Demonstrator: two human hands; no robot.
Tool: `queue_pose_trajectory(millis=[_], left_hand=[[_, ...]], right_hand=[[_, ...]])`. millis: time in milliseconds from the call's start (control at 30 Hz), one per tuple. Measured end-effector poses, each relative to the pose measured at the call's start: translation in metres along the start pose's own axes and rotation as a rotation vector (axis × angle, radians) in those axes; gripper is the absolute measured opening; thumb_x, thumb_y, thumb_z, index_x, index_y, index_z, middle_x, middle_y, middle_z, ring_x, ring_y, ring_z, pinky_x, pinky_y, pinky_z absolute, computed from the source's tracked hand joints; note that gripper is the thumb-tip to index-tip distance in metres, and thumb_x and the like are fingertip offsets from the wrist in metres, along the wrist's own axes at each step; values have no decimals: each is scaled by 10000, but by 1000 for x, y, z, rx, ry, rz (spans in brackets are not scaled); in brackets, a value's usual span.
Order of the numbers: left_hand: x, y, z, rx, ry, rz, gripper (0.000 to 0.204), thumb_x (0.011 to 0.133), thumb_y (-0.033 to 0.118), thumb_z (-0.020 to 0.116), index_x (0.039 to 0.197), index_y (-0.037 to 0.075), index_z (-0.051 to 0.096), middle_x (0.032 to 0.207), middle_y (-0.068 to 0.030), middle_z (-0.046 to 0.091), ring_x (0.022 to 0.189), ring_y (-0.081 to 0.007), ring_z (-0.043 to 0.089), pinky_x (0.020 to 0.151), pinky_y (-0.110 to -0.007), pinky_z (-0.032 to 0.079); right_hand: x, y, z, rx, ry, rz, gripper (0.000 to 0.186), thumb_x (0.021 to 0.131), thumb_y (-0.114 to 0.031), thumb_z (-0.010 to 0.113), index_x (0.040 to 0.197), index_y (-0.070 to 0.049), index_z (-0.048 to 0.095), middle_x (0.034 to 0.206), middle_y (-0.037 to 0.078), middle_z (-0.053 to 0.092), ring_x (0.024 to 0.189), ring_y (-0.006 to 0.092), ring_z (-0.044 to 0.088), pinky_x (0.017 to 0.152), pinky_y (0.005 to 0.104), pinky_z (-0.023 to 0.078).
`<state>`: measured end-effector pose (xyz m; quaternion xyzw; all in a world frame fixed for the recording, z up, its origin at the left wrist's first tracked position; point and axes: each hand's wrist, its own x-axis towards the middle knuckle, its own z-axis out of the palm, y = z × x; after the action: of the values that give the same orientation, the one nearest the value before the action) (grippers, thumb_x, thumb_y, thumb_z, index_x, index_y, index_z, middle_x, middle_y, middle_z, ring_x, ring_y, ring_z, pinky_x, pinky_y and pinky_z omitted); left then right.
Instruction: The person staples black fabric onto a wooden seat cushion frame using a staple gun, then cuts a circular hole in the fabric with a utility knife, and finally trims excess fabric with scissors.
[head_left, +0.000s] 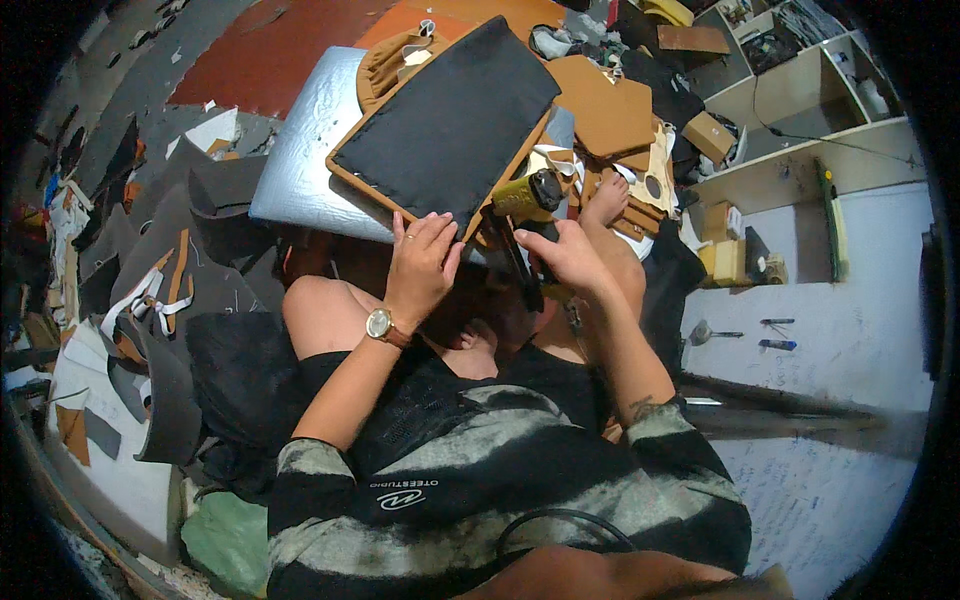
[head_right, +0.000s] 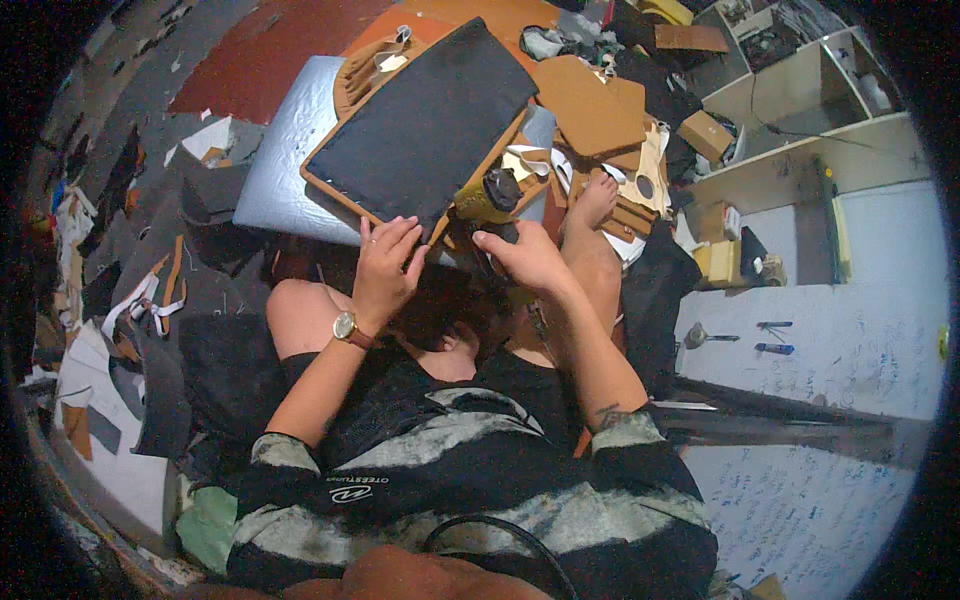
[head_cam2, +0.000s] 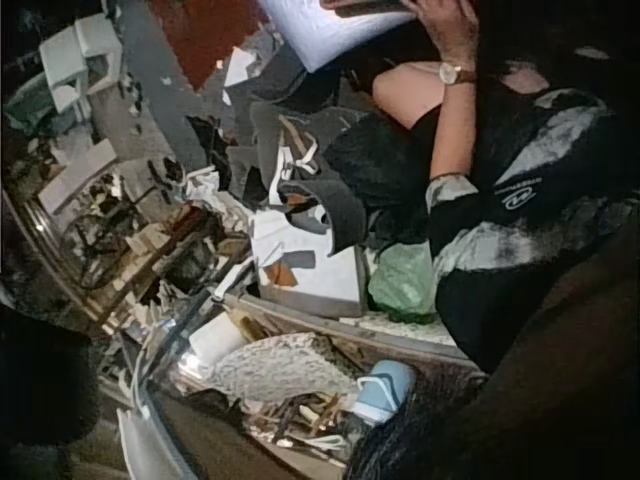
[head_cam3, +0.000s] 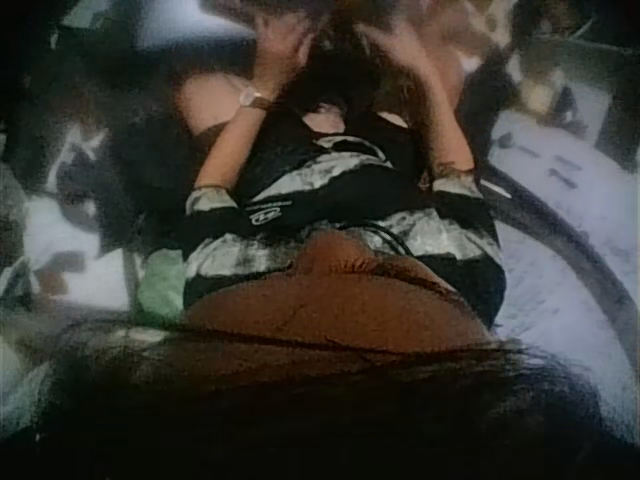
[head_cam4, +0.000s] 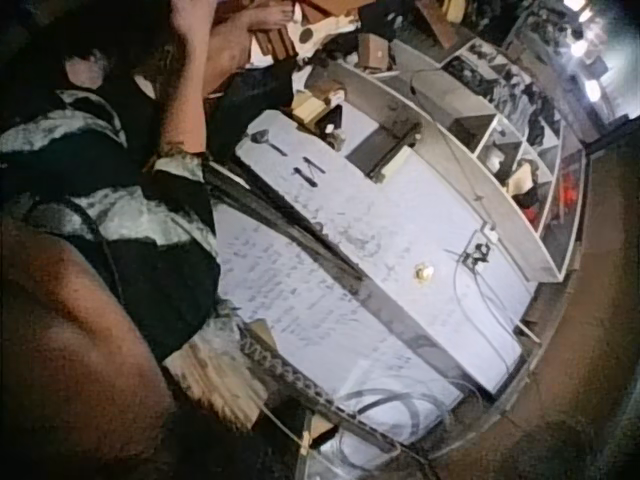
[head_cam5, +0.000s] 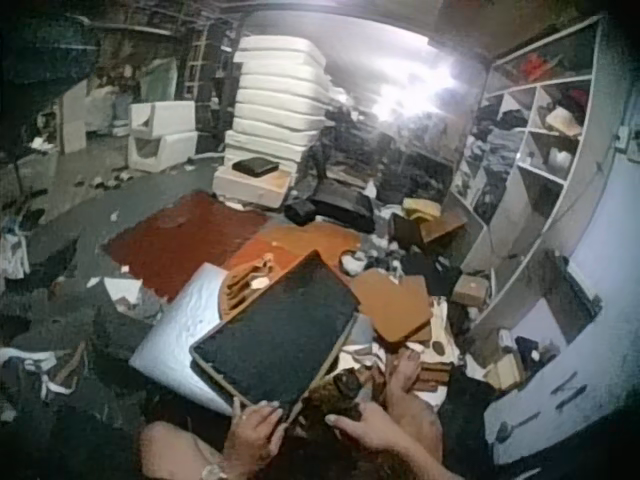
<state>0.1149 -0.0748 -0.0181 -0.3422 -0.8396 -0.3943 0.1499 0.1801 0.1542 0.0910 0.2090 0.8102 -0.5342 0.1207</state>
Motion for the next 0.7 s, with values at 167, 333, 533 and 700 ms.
queue_pose_trajectory(millis=[167,333,533,700], left_hand=[[3,-1,-2,8,-19,10,293,881,139,792,1155,46,750,1269,-92,715,1224,-316,652,1178,-624,363],[4,-4,-1,47,-14,55,264,891,91,772,1148,38,753,1226,-89,732,1193,-322,669,1170,-620,379],[9,-6,-1,105,-17,115,218,879,77,775,1094,38,764,1190,-85,747,1154,-307,687,1167,-646,377],[10,-7,5,146,28,159,182,869,69,771,1050,45,762,1154,-85,754,1098,-298,709,1155,-654,393]], right_hand=[[4,9,2,32,22,-45,302,965,-302,739,1046,-14,700,744,6,634,638,108,569,584,295,449],[7,14,1,-46,38,-118,335,955,-329,733,1013,-1,707,725,18,631,637,119,571,592,311,456],[4,10,3,-40,24,-71,368,953,-348,718,1011,15,708,719,20,635,627,128,574,588,314,451],[-1,2,2,23,16,-2,367,948,-351,723,1005,12,716,707,27,638,613,134,576,586,315,455]])
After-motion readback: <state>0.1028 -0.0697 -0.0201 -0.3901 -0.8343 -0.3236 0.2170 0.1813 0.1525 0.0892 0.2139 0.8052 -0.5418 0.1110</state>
